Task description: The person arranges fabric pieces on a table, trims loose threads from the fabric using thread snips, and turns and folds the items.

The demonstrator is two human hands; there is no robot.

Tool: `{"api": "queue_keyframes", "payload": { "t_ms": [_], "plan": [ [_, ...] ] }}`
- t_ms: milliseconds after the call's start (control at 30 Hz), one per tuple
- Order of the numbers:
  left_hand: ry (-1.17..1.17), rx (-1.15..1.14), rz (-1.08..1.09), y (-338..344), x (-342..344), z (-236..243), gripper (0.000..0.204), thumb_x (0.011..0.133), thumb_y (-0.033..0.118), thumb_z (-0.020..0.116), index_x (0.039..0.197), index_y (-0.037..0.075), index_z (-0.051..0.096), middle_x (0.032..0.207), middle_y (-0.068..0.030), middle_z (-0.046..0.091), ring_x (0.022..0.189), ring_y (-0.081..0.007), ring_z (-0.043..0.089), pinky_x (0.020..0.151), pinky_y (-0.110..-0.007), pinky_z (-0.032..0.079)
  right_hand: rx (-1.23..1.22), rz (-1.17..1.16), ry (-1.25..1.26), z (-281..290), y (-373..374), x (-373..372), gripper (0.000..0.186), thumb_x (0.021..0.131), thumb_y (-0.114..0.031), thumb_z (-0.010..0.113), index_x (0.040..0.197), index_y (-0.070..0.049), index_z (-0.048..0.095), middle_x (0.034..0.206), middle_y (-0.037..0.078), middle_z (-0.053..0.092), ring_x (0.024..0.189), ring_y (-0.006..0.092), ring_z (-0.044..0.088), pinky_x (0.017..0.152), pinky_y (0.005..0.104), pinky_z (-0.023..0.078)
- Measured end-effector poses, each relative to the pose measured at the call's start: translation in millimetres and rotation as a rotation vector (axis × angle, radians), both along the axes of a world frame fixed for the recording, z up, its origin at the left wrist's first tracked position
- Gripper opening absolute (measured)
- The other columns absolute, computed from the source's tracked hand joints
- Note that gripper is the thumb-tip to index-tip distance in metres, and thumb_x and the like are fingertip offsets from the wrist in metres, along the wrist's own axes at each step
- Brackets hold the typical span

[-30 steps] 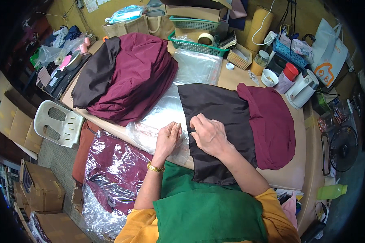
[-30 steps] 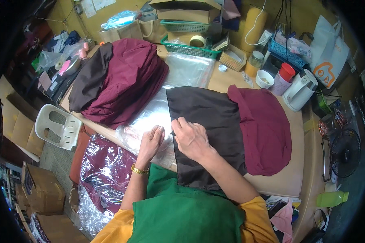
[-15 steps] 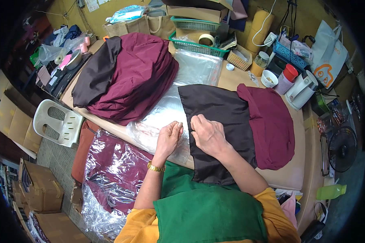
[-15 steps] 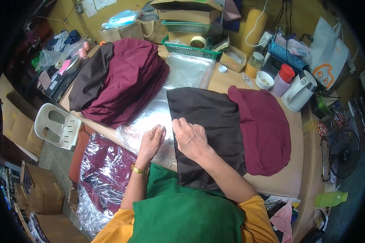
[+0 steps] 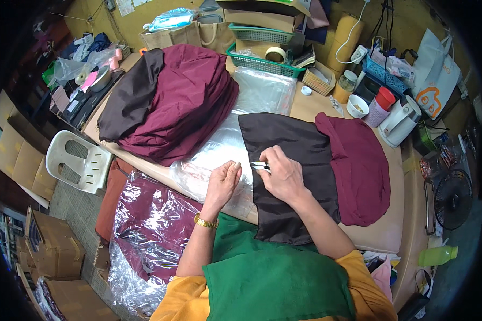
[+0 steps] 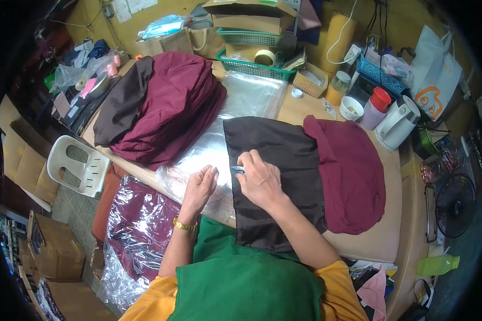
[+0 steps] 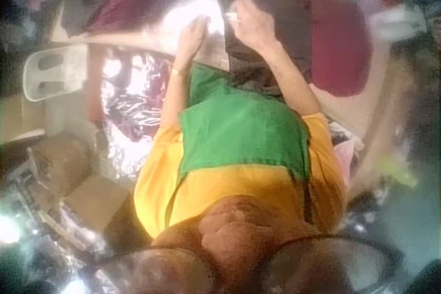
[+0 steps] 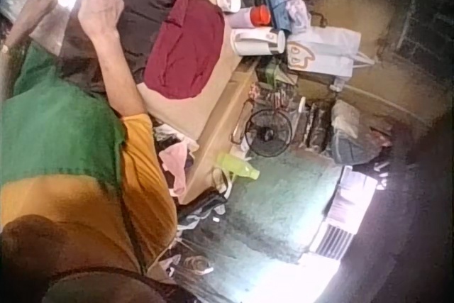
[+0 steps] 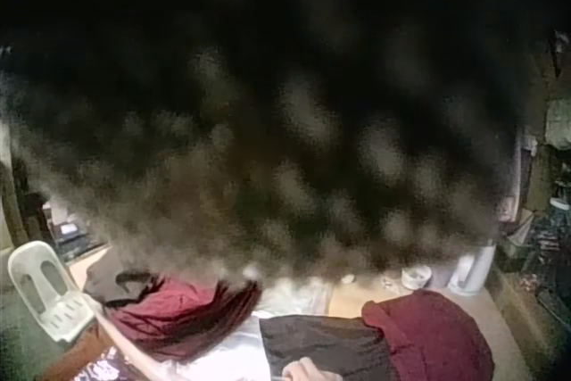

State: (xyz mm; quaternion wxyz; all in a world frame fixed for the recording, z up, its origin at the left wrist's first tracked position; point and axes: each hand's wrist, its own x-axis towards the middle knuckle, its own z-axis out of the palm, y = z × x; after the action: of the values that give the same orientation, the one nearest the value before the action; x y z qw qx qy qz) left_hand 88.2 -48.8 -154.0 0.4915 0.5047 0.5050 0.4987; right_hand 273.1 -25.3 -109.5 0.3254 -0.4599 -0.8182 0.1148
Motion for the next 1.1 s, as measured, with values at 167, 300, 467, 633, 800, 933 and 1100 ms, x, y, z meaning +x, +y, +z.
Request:
{"api": "queue_keyframes", "payload": {
  "t_ms": [167, 300, 467, 633, 800, 933, 1100],
  "plan": [
    [-0.012, -0.02, 0.004, -0.1, -0.1, 1.5, 0.038, 0.104, 0.03, 0.049, 0.073, 0.008, 0.053, 0.059, 0.0067, 0.042, 0.053, -0.0027, 0.035, 0.048, -0.022, 0.029, 0.006, 0.053, -0.021, 13.7, -10.5, 1.8, 0.032, 0.073, -0.007, 0.073, 0.098, -0.007, 0.053, 0.094, 0.011, 0.056, 0.076, 0.0337, 0.064, 0.067, 0.0463, 0.05],
    [0.007, -0.007, -0.009, 0.9, 3.3, 7.7, 0.039, 0.104, 0.03, 0.048, 0.073, 0.008, 0.052, 0.059, 0.0069, 0.042, 0.053, -0.0028, 0.034, 0.048, -0.022, 0.029, 0.06, 0.087, -0.083, 9.5, -7.7, -4.3, 0.032, 0.072, -0.006, 0.076, 0.094, -0.007, 0.053, 0.09, 0.01, 0.057, 0.075, 0.0333, 0.064, 0.065, 0.0428, 0.05],
    [-0.02, 0.013, 0.016, -2.0, -1.6, 10.4, 0.036, 0.104, 0.029, 0.048, 0.076, 0.007, 0.053, 0.06, 0.0069, 0.042, 0.054, -0.0025, 0.037, 0.049, -0.021, 0.031, 0.019, 0.065, -0.099, 0.2, -3.5, -1.6, 0.032, 0.072, -0.008, 0.075, 0.095, -0.006, 0.054, 0.092, 0.011, 0.058, 0.077, 0.0328, 0.064, 0.066, 0.0421, 0.05],
    [-0.33, 0.135, 0.336, 12.0, 1.9, -17.3, 0.035, 0.101, 0.022, 0.053, 0.129, 0.001, 0.047, 0.116, -0.0094, 0.058, 0.091, -0.012, 0.06, 0.078, -0.027, 0.053, -0.11, -0.166, 0.163, -36.1, 17.4, 30.3, 0.035, 0.079, -0.022, 0.076, 0.105, -0.007, 0.057, 0.102, 0.012, 0.062, 0.09, 0.0343, 0.065, 0.074, 0.043, 0.052],
    [0.344, 0.065, 0.041, 2.3, 57.4, -32.9, 0.088, 0.087, 0.034, 0.072, 0.146, -0.009, 0.023, 0.102, -0.022, 0.064, 0.089, -0.0203, 0.064, 0.079, -0.033, 0.051, -0.007, -0.343, 0.244, -82.2, 80.4, 60.7, 0.021, 0.091, -0.024, 0.064, 0.097, -0.003, 0.06, 0.088, 0.018, 0.067, 0.085, 0.0386, 0.065, 0.074, 0.0464, 0.049],
    [0.225, -0.097, -0.305, -6.3, 48.3, -14.5, 0.033, 0.095, 0.025, 0.058, 0.107, -0.005, 0.067, 0.074, -0.0124, 0.068, 0.068, -0.0179, 0.063, 0.068, -0.033, 0.05, -0.068, -0.456, 0.23, -86.1, 117.0, 76.6, 0.029, 0.096, -0.031, 0.056, 0.095, -0.003, 0.06, 0.09, 0.021, 0.067, 0.088, 0.0413, 0.063, 0.074, 0.0474, 0.048],
    [0.355, 0.052, -0.186, -12.6, -1.1, -20.1, 0.027, 0.098, 0.02, 0.053, 0.084, 0.001, 0.067, 0.071, -0.0037, 0.069, 0.066, -0.0142, 0.061, 0.064, -0.028, 0.047, -0.093, -0.498, 0.336, -85.6, 126.8, 91.2, 0.033, 0.098, -0.033, 0.053, 0.094, -0.002, 0.06, 0.091, 0.02, 0.068, 0.088, 0.0414, 0.063, 0.075, 0.0474, 0.048]
  ]
}}
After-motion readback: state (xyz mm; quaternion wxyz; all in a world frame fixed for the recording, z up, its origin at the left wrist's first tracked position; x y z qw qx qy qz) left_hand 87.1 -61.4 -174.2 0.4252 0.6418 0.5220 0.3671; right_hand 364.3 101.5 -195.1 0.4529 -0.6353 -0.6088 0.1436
